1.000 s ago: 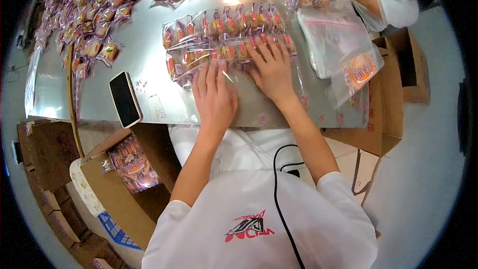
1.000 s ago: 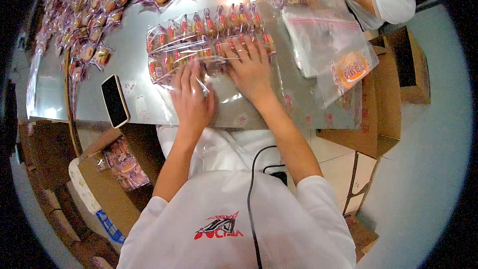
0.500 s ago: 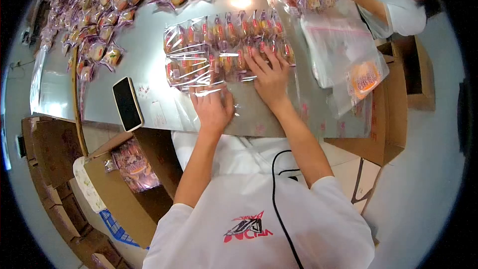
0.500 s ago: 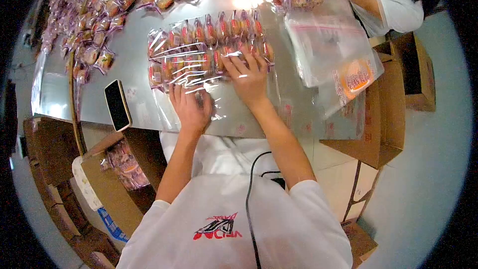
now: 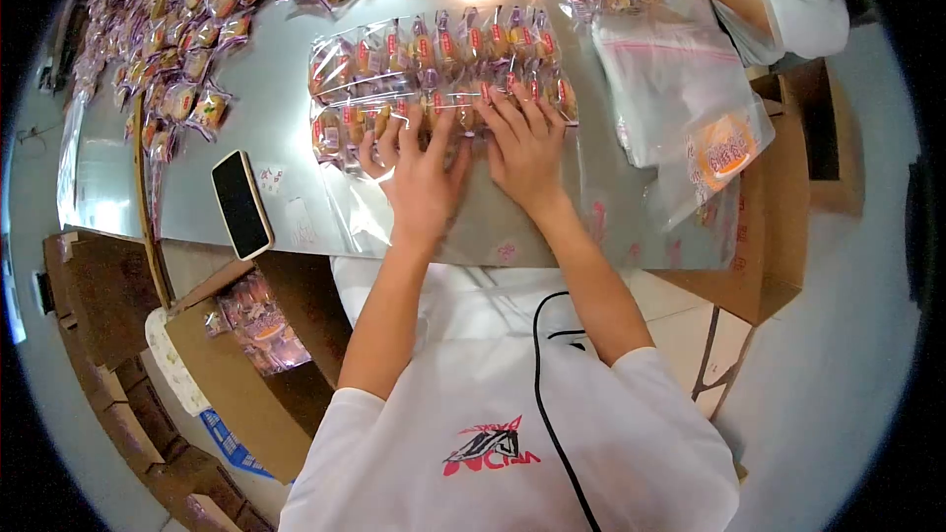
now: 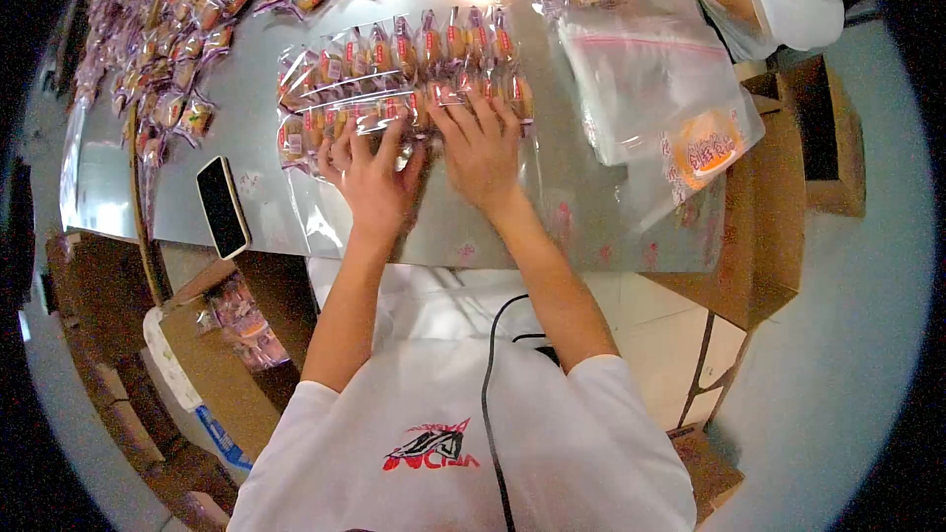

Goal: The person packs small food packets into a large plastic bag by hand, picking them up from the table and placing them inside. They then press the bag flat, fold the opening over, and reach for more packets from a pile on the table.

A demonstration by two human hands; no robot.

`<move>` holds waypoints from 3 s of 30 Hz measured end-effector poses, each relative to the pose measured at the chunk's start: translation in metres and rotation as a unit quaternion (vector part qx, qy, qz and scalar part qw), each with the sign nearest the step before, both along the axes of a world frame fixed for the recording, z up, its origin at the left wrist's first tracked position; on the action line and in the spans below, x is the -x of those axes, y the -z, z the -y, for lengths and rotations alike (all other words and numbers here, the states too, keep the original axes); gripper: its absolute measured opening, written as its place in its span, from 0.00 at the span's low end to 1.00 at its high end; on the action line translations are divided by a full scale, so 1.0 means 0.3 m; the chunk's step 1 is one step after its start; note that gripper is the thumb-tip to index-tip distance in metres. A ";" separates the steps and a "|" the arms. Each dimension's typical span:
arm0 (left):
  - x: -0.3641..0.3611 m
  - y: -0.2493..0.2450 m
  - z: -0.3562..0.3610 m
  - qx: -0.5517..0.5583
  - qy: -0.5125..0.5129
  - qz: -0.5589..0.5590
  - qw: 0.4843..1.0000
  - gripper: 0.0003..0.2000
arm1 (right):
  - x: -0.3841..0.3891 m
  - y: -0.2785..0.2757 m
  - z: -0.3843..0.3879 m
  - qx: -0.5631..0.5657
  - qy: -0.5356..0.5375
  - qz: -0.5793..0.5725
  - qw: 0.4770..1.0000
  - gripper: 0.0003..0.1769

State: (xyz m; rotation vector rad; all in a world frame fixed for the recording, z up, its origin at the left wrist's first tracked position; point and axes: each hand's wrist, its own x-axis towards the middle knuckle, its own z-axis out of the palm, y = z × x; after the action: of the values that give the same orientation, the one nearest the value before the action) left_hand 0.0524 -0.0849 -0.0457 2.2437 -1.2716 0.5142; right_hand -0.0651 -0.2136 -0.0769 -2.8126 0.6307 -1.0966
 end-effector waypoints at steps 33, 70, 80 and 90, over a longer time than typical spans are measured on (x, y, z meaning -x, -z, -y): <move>0.117 0.039 -0.379 -0.129 0.098 -0.164 0.973 0.26 | -0.154 -0.124 -0.167 -0.142 -0.235 -0.141 0.951 0.20; -0.634 0.002 -0.520 0.000 0.018 -0.074 0.997 0.20 | -0.501 -0.567 0.117 -0.154 -0.149 -0.009 0.977 0.29; -0.618 0.010 -0.460 0.006 0.077 -0.121 0.990 0.12 | -1.152 -0.259 0.485 -0.144 -0.074 -0.245 0.956 0.78; -0.632 0.008 -0.445 0.000 0.063 -0.145 0.987 0.11 | -1.377 -0.192 0.351 -0.028 -0.143 -0.297 0.944 0.63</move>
State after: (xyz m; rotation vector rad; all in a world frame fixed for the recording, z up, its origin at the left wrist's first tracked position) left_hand 0.2421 0.0486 -0.0481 2.1264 -1.2493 0.1339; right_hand 0.3479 -0.3188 -0.0192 -3.0408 0.2484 -0.1669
